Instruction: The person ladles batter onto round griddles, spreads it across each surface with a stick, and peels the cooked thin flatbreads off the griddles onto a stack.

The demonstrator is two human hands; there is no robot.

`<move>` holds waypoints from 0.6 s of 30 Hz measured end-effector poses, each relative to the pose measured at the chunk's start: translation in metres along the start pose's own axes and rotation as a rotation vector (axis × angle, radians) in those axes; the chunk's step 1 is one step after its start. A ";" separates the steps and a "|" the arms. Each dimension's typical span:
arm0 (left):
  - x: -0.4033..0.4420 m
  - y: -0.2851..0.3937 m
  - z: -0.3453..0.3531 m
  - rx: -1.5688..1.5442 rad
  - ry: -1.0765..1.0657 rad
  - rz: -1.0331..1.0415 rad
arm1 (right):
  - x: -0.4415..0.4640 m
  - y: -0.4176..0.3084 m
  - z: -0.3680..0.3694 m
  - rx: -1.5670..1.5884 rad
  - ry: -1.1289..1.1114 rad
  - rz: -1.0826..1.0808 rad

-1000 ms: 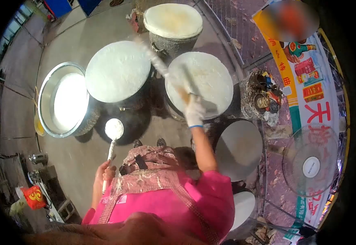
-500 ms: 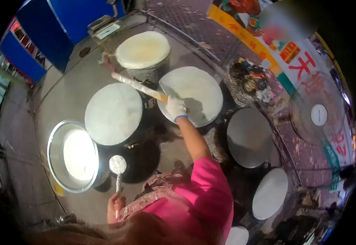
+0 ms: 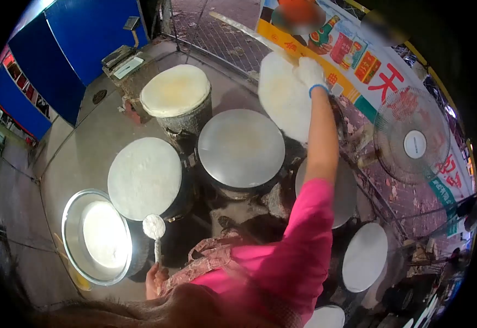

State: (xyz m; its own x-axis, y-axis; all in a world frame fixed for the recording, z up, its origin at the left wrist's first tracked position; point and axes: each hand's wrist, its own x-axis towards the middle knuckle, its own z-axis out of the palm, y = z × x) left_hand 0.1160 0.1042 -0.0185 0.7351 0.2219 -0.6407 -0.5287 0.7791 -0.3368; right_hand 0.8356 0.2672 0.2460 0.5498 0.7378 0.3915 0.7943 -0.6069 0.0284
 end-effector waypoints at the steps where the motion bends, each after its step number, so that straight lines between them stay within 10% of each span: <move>1: 0.009 -0.001 -0.004 0.019 0.018 0.058 | 0.017 -0.005 -0.006 -0.014 -0.007 -0.036; 12: 0.054 -0.042 0.050 -0.248 -0.220 -0.009 | 0.116 -0.234 0.024 -0.069 -0.296 -0.402; 18: 0.051 -0.064 0.057 -0.338 -0.303 0.109 | 0.189 -0.298 0.012 0.447 -0.200 -0.279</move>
State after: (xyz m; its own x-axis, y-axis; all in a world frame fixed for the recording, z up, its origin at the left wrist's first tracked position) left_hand 0.2117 0.0997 0.0095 0.7316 0.4924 -0.4716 -0.6817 0.5179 -0.5168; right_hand 0.7065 0.5910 0.3009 0.3073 0.9204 0.2418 0.9247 -0.2289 -0.3041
